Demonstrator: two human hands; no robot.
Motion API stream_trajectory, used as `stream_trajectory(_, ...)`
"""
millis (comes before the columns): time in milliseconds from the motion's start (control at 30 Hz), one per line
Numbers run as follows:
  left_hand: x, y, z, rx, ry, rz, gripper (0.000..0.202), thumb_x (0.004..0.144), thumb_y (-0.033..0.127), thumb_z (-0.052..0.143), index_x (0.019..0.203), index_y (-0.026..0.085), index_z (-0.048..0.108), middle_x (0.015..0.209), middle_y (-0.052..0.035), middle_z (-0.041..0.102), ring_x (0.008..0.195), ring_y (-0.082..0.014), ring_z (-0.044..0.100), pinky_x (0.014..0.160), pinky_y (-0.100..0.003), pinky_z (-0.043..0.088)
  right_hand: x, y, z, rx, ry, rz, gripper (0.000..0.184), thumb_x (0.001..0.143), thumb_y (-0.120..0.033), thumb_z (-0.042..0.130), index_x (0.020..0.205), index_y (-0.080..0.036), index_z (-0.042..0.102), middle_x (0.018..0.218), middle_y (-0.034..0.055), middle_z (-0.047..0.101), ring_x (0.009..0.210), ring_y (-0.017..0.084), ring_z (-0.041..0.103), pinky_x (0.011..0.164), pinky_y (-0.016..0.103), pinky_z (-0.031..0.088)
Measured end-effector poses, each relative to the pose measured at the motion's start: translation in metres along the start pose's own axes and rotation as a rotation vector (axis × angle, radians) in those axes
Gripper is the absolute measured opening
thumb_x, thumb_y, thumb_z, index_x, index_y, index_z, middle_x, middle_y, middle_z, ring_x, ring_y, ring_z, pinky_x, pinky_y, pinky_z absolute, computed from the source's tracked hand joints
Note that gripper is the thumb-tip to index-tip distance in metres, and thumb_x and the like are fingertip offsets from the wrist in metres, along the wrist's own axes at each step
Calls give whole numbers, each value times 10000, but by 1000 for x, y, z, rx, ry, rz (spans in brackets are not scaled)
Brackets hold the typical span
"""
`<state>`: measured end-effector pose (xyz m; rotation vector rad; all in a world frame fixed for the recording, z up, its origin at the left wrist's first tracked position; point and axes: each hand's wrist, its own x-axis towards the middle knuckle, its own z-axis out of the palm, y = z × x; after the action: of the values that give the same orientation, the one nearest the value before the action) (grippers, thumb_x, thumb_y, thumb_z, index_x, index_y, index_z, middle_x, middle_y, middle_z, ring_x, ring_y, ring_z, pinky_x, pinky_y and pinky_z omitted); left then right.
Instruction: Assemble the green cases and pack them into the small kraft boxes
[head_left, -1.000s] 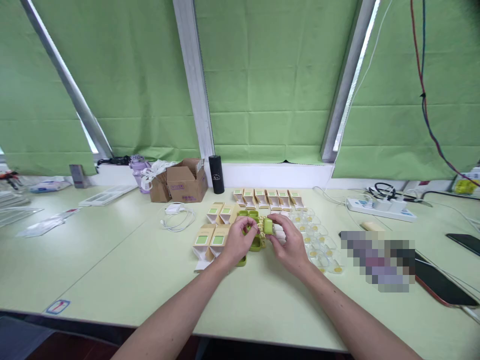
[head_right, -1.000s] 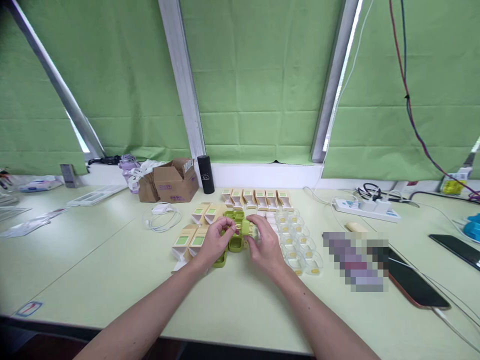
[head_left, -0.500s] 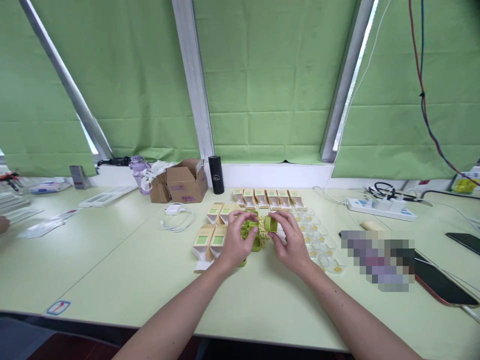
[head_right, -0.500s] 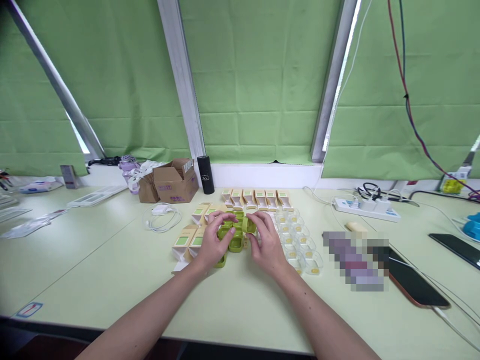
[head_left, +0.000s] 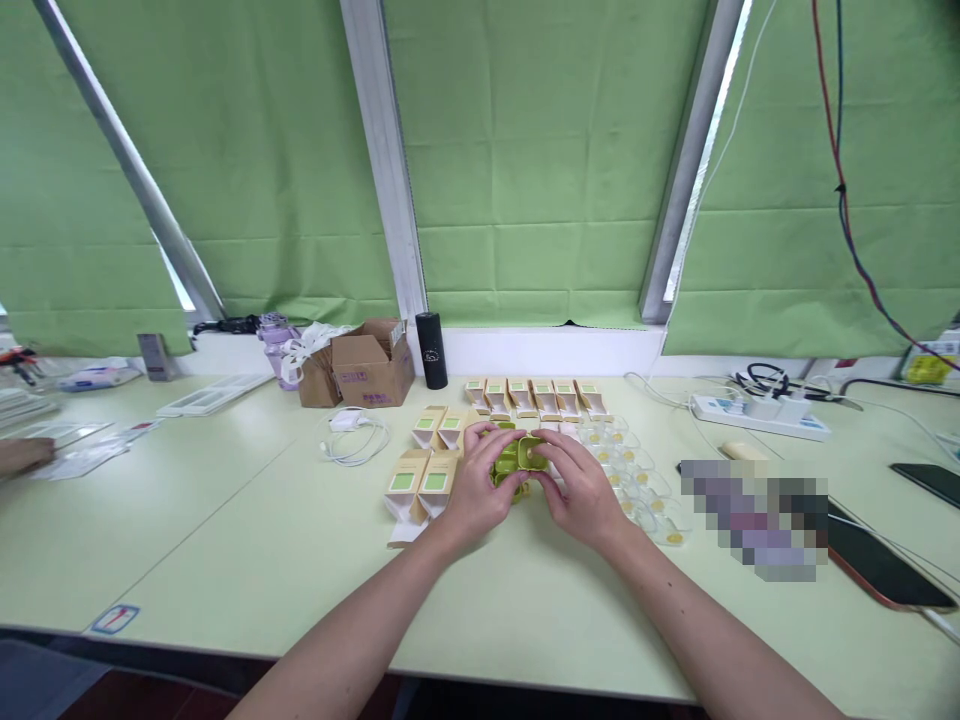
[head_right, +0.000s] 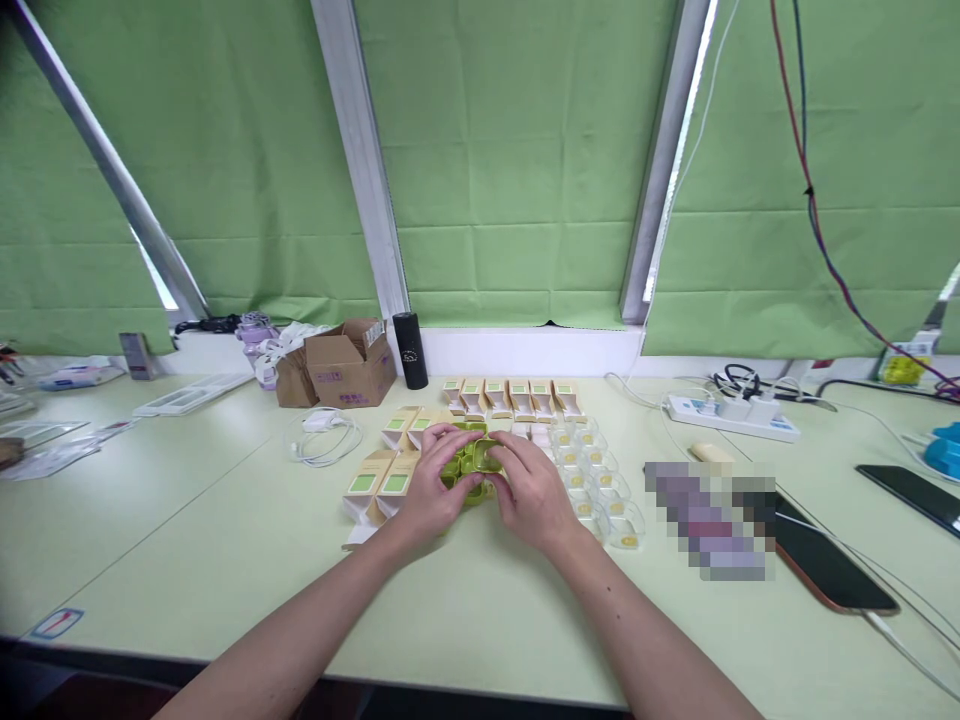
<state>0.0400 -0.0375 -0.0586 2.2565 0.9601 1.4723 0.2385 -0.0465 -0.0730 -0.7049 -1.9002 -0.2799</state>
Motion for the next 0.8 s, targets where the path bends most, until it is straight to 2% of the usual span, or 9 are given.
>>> stream_trajectory(533, 0, 0, 0, 5, 24, 31, 456, 913, 181, 771, 1358, 262, 713, 1252, -107, 743, 1322, -332, 499, 1125, -574, 498, 1, -2, 2, -5, 5, -45, 348, 1008, -62, 549, 1318, -184, 648, 1349, 213, 668, 1266, 328, 670, 1004, 509, 635)
stream_trajectory(800, 0, 2, -2, -1, 20, 29, 442, 929, 212, 763, 1366, 262, 715, 1266, -116, 742, 1329, -343, 510, 1119, -598, 494, 1, -2, 3, 26, 0, 8, 331, 1042, -120, 534, 1332, -238, 642, 1361, 176, 679, 1264, 313, 682, 1010, 527, 645)
